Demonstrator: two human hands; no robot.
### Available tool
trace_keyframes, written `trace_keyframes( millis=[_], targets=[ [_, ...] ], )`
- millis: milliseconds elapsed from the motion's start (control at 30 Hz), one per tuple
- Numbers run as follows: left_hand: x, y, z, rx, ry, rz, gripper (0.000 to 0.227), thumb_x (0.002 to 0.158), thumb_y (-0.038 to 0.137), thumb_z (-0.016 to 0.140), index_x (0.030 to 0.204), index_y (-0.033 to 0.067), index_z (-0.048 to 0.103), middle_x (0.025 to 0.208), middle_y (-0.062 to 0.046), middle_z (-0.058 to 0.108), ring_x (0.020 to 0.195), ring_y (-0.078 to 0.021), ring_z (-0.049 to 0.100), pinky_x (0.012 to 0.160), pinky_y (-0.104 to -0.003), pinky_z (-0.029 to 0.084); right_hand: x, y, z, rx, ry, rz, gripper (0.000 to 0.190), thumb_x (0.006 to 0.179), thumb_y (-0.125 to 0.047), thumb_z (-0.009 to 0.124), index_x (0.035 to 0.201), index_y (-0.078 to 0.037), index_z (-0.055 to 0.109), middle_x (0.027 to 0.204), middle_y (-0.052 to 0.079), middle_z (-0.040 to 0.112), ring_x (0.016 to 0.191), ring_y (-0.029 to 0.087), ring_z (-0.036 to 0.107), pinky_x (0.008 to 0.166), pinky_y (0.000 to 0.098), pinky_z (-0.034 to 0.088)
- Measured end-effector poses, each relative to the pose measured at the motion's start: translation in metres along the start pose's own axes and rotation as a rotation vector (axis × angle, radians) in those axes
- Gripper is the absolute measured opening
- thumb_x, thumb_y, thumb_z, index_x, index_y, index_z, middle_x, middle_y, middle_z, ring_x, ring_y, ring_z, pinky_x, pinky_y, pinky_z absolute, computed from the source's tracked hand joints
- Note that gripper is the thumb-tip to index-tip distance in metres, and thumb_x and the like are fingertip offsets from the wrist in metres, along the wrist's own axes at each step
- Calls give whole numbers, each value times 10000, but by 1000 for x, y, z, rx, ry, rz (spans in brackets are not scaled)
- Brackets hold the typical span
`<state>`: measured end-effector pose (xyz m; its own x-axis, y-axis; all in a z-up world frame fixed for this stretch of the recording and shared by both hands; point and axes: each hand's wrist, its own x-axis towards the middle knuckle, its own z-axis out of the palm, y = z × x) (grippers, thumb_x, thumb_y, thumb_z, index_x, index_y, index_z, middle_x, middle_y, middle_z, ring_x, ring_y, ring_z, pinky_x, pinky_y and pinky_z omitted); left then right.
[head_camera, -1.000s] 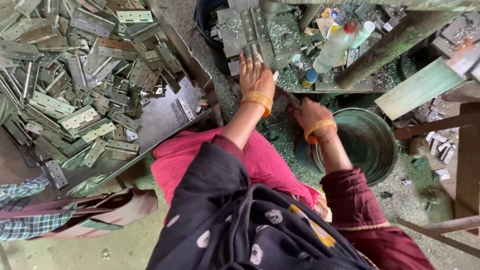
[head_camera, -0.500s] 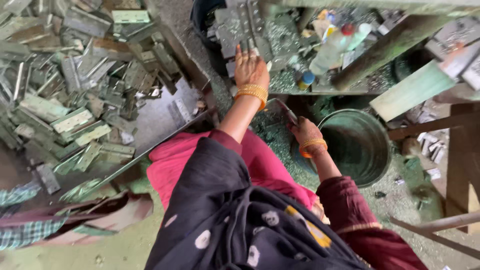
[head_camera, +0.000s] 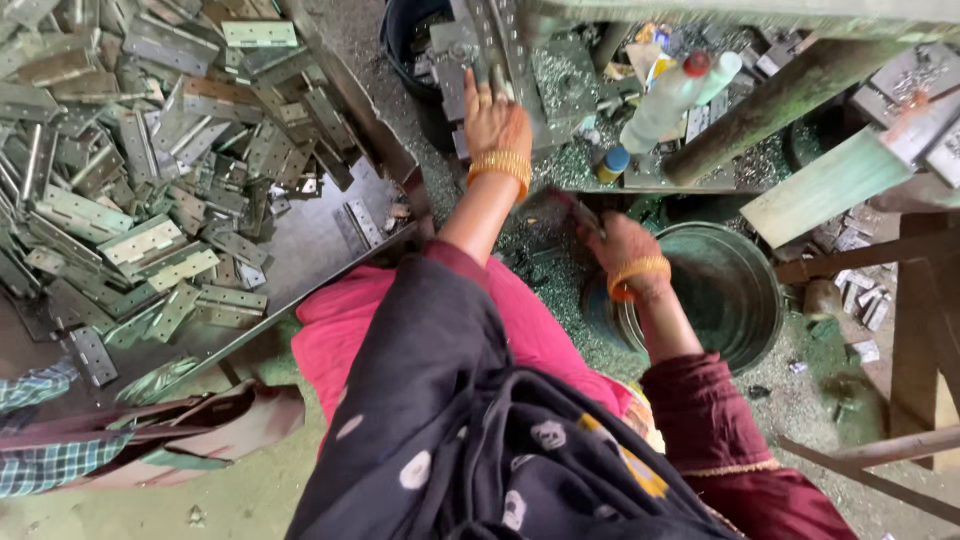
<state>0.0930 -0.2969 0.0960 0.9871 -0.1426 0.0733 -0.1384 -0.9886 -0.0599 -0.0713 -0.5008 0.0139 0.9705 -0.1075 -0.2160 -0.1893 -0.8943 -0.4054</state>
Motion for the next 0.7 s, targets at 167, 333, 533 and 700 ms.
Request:
trace_keyframes(
  millis=[167, 333, 533, 700],
  targets=[
    [13, 4, 2, -14, 166, -37, 454, 968, 255, 423, 1314, 80, 660, 1555, -122, 479, 1472, -330, 375, 1201, -504, 22, 2, -4, -9, 54, 4, 67, 452, 867, -475, 688, 1053, -63, 711, 990, 275, 702, 970, 473, 674, 828, 546, 531],
    [-1, 8, 4, -23, 92, -8, 410, 1016, 171, 434, 1339, 55, 658, 1501, -99, 558, 1448, -303, 409, 1262, -512, 8, -12, 3, 3, 15, 33, -38, 485, 932, -502, 661, 1066, -36, 682, 990, 275, 704, 986, 489, 648, 818, 568, 502],
    [-6, 3, 1, 133, 304, -11, 506, 884, 199, 439, 1329, 82, 650, 1534, -93, 518, 1440, -269, 382, 1192, -537, 2, -7, -4, -4, 78, 14, 49, 457, 893, -486, 661, 1045, -56, 692, 1009, 260, 711, 991, 460, 666, 840, 545, 517],
    [-8, 5, 6, 1, 84, 21, 459, 1037, 191, 401, 1408, 13, 605, 1594, -132, 437, 1494, -316, 365, 1254, -557, -43, -8, -3, -4, -6, -1, 52, 468, 913, -498, 653, 1060, -55, 688, 1001, 267, 708, 985, 476, 663, 832, 559, 516]
  ],
)
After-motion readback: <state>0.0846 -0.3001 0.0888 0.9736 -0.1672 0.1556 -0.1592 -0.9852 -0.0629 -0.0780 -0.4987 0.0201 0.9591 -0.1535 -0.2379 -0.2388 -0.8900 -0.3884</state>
